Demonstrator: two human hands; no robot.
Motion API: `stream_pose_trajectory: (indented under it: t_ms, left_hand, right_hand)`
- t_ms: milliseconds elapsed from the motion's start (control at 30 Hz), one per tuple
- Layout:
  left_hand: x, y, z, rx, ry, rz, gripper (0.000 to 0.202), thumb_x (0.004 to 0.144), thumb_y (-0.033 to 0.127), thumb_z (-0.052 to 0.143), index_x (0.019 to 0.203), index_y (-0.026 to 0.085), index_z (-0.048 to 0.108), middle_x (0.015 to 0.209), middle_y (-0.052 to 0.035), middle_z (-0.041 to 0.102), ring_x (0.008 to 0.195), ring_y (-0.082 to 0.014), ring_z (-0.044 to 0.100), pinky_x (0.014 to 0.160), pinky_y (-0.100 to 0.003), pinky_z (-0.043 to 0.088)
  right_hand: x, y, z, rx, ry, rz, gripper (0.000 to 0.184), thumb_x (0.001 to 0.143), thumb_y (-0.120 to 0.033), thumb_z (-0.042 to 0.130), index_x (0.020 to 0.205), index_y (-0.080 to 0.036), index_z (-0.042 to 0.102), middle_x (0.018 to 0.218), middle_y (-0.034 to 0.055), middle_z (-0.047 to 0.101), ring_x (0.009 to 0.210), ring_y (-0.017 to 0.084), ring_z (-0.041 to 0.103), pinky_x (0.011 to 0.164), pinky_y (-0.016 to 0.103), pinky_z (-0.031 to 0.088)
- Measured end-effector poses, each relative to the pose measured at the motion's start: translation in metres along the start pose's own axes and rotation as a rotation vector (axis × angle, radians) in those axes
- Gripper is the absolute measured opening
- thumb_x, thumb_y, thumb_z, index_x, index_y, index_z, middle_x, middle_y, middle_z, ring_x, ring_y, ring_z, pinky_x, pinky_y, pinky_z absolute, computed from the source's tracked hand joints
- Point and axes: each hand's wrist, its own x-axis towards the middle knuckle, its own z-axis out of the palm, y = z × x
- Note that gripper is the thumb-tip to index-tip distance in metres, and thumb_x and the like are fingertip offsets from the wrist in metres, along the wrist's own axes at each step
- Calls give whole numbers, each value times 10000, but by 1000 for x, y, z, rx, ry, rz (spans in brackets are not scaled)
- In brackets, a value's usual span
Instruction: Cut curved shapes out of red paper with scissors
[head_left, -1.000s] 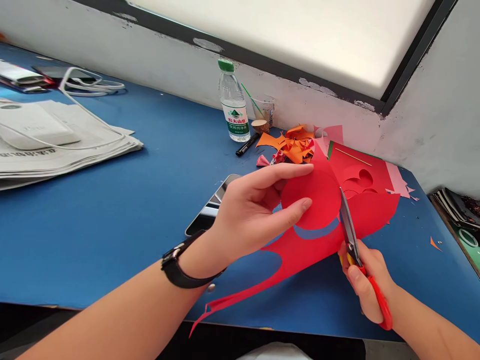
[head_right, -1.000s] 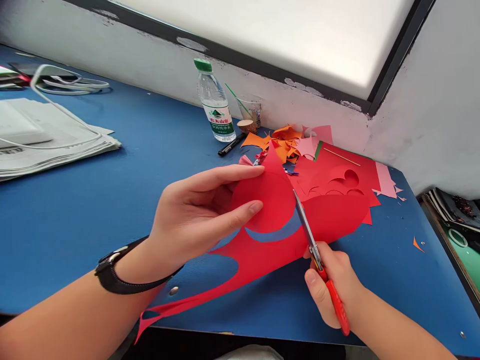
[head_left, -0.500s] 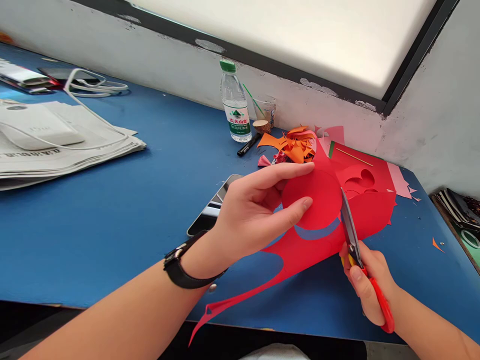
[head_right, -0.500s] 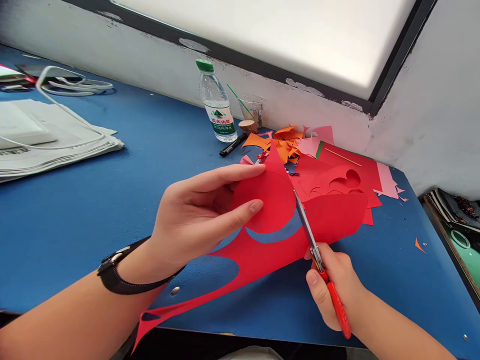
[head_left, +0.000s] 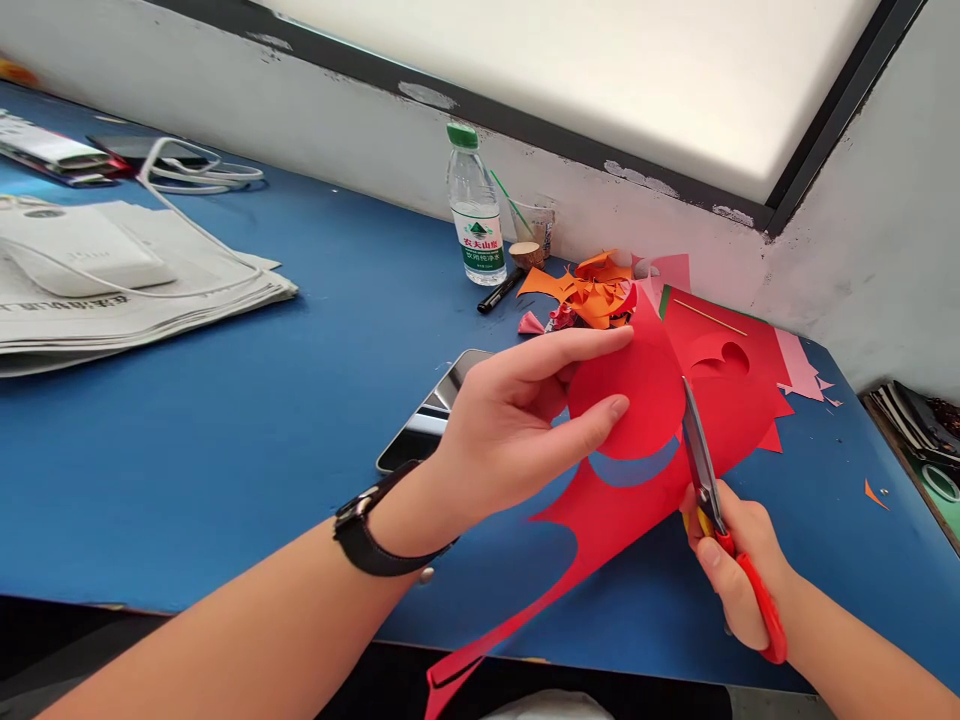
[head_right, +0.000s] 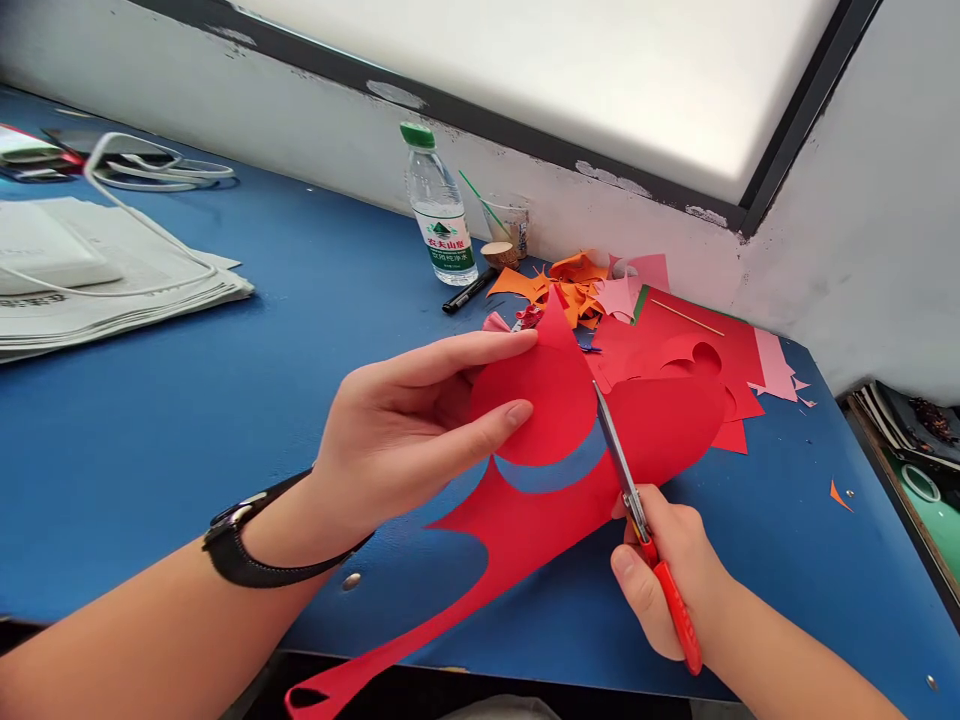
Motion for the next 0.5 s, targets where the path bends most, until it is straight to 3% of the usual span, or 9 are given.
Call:
stream_pose_trajectory:
  t_ms: [167,400,500]
  left_hand:
    - [2,1,0,22,-17,23,408,884,191,894,1291,213,889,1329,-125,882,1217,-328,849,1022,-407,759]
    - [2,-2,1,33,-48,9,396,889,219,904,1285,246,898,1310,-122,883,1191,-323,849,1006,-408,752]
    - [1,-1,0,42,-43,-16,407,887,241,906,1294,233,895,1313,-123,882,1193,-326,846,999,-401,751]
  right_hand:
    - [-1,2,1,33,-8,40,362,1072,-576,659,1242,-256,665,695,-76,484,525,141,396,496,299,334]
    - [-2,-14,9,42,66,74,509,1089,-738,590,1219,-250,650,727,-81,435,573,131,367,550,307,298]
    - [-2,-14,8,8,57,65,515,1094,-733,588,1218,-239,665,728,-75,459,566,127,361,537,301,316]
